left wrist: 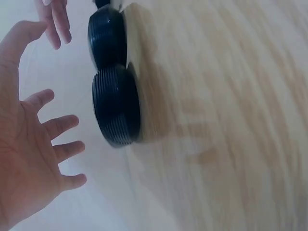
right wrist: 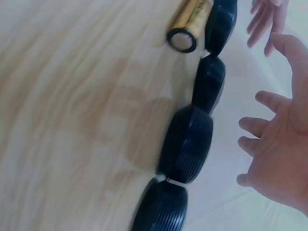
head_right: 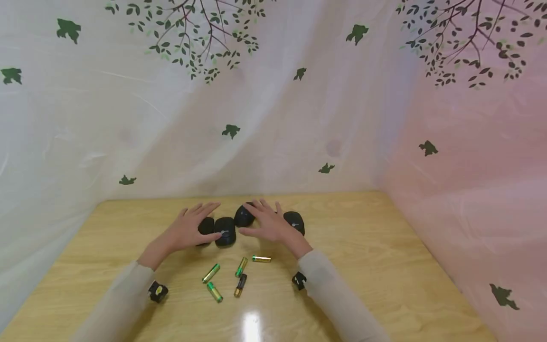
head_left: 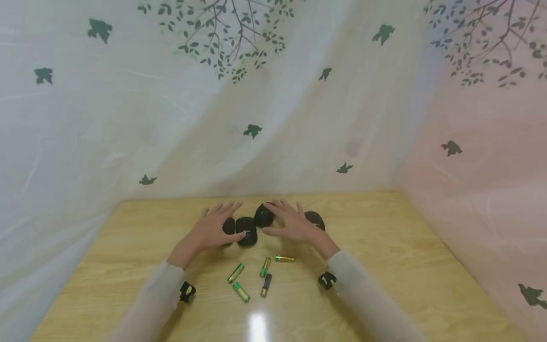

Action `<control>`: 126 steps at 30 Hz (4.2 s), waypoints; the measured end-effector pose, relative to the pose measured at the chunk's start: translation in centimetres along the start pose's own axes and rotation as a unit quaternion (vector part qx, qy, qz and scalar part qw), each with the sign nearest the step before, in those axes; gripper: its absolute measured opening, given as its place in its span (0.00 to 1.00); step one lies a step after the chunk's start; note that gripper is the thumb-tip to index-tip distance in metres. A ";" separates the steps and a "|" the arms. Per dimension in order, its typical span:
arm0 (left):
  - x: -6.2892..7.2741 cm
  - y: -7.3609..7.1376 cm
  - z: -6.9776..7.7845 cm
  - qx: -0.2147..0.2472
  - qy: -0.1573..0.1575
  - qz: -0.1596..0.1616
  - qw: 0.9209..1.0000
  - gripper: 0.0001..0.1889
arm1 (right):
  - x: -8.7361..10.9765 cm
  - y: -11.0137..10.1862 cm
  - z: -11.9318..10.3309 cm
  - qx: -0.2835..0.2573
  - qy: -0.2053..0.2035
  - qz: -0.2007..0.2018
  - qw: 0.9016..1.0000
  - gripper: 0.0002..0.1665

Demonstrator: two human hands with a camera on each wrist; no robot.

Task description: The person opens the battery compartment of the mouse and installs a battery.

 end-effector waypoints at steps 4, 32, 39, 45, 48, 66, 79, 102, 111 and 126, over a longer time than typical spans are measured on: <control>0.2 -0.5 -0.9 0.040 -0.005 -0.011 0.999 0.51 | -0.6 0.0 -1.2 -0.030 -0.013 -0.010 0.999 0.48; 3.4 -1.2 -5.6 0.095 -0.078 -0.090 0.988 0.59 | -4.2 5.2 -6.9 -0.006 -0.060 -0.085 0.995 0.47; 3.2 -0.6 -5.6 0.087 -0.066 -0.084 0.990 0.54 | -4.0 6.6 -7.2 0.015 -0.058 -0.097 0.993 0.46; 3.1 -0.5 -5.6 0.077 -0.067 -0.086 0.991 0.52 | -4.2 6.6 -7.5 0.023 -0.050 -0.098 0.994 0.45; 2.9 -0.5 -5.5 0.077 -0.059 -0.085 0.992 0.51 | -4.3 6.5 -7.7 0.027 -0.047 -0.095 0.994 0.45; 2.8 -1.1 -5.2 0.132 -0.056 -0.091 0.985 0.46 | -4.7 7.0 -8.4 0.065 -0.057 -0.077 0.993 0.45; 2.9 -1.1 -5.5 0.169 -0.081 -0.073 0.980 0.44 | -4.7 6.7 -8.1 0.037 -0.075 -0.091 0.992 0.47; 0.5 -5.7 1.9 0.191 -0.049 0.129 0.972 0.21 | -3.1 -1.9 -7.0 -0.270 -0.061 0.106 0.955 0.25; -0.4 -3.7 4.0 0.223 -0.042 0.133 0.965 0.29 | -1.9 -2.7 -5.6 -0.357 -0.006 0.175 0.918 0.24; -1.7 -0.7 4.4 0.378 -0.028 0.161 0.911 0.25 | -1.9 -2.1 -4.6 -0.374 0.011 0.222 0.900 0.24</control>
Point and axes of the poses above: each hand's wrist, its own x-axis away from the middle knuckle, its own y-axis out of the palm, z = x × y, the point moved 5 cm from there along -x, towards the middle knuckle, and after that the axes turned 12 degrees about z, right-handed, at the moved point
